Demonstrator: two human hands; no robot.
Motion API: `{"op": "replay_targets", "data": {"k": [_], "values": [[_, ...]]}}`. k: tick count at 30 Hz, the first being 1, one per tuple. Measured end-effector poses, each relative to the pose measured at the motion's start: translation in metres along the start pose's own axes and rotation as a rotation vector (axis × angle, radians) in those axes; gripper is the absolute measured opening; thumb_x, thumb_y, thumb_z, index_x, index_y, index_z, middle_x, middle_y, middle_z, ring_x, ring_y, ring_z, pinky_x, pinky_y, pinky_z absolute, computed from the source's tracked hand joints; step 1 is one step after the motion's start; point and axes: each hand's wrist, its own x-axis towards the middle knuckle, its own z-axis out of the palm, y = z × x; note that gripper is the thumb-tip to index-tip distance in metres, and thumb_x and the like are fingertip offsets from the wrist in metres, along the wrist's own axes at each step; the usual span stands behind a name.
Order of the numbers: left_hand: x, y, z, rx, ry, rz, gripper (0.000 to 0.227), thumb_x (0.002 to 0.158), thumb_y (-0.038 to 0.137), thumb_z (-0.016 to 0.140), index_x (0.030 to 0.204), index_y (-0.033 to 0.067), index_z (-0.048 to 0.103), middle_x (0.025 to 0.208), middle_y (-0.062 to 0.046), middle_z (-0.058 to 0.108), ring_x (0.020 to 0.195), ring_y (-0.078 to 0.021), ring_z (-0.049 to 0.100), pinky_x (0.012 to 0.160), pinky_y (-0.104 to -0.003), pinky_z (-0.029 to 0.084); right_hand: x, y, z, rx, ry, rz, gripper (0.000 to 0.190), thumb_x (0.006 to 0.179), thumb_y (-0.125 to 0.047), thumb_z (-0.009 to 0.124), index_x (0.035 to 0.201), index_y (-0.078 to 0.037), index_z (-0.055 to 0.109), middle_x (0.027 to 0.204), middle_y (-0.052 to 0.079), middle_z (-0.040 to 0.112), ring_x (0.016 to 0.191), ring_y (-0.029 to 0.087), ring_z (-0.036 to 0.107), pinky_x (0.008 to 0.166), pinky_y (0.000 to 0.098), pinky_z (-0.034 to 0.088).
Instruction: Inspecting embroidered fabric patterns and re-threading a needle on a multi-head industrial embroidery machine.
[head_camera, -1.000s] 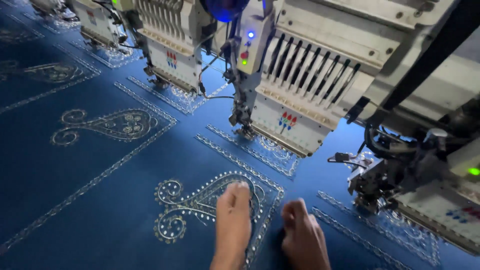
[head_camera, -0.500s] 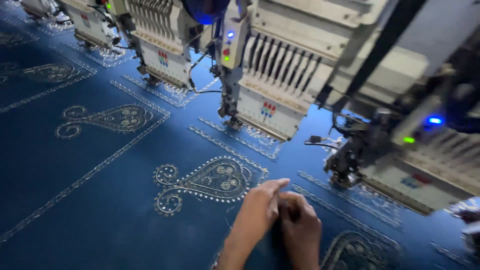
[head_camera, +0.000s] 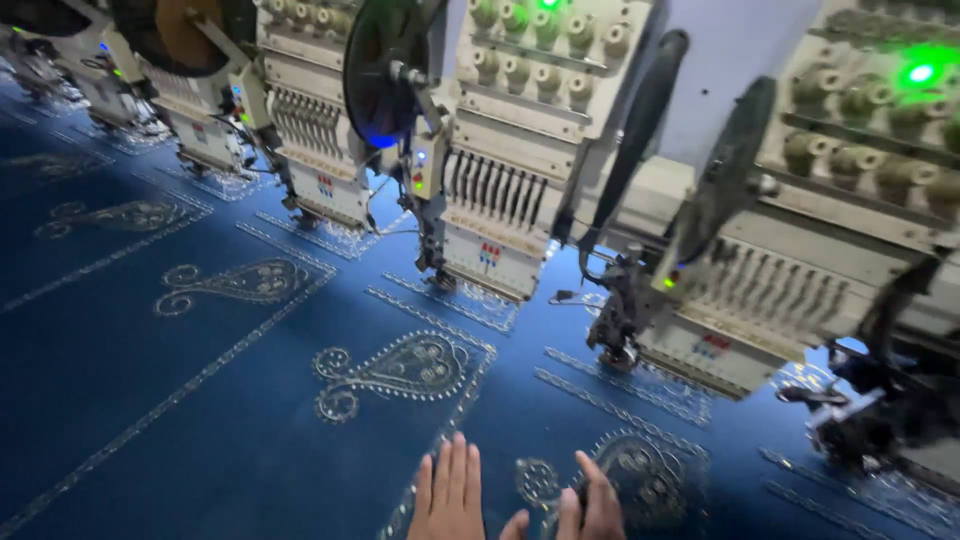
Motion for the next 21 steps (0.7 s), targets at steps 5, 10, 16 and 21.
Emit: {"op": "replay_targets", "data": {"k": [5, 10, 16, 21], "values": [[0.029, 0.026, -0.029, 0.057, 0.091, -0.130, 0.111, 0.092, 0.099, 0.025, 0.160, 0.0107, 0.024, 0.169, -0.009, 0.022, 0.156, -0.0272, 0.020, 0.130, -0.043, 0.012, -0.029, 0.074, 0.024, -0.099, -0.056, -0.038, 0.051, 0.088, -0.033, 0.054, 0.138, -0.030, 0.065, 0.140, 0.000, 0.068, 0.136, 0.021, 0.057, 0.112, 0.0379, 0.043], [0.070, 0.003, -0.029, 0.141, 0.124, -0.111, 0.102, 0.101, 0.091, 0.021, 0.162, 0.0090, 0.019, 0.170, -0.009, 0.018, 0.159, -0.0232, 0.014, 0.132, -0.039, 0.006, -0.044, 0.035, 0.009, -0.051, -0.037, -0.004, 0.050, 0.087, -0.032, 0.057, 0.136, -0.031, 0.067, 0.142, 0.007, 0.064, 0.136, 0.023, 0.056, 0.112, 0.0395, 0.041], [0.046, -0.008, -0.057, -0.391, -0.203, 0.019, 0.092, 0.105, 0.071, 0.031, 0.159, -0.0027, 0.023, 0.166, -0.024, 0.020, 0.154, -0.0366, 0.017, 0.124, -0.046, 0.010, -0.046, 0.016, 0.000, 0.013, 0.111, -0.216, 0.040, 0.090, -0.030, 0.057, 0.126, -0.021, 0.071, 0.124, 0.003, 0.074, 0.119, 0.022, 0.066, 0.107, 0.0349, 0.047], [-0.028, -0.043, -0.044, -0.072, -0.045, 0.239, 0.105, 0.099, 0.091, 0.022, 0.153, 0.0027, 0.038, 0.162, -0.018, 0.033, 0.147, -0.0348, 0.032, 0.127, -0.059, 0.013, -0.045, -0.015, -0.020, -0.090, -0.118, 0.147, 0.038, 0.095, -0.031, 0.056, 0.130, -0.028, 0.070, 0.131, -0.002, 0.071, 0.128, 0.019, 0.061, 0.106, 0.0352, 0.048]]}}
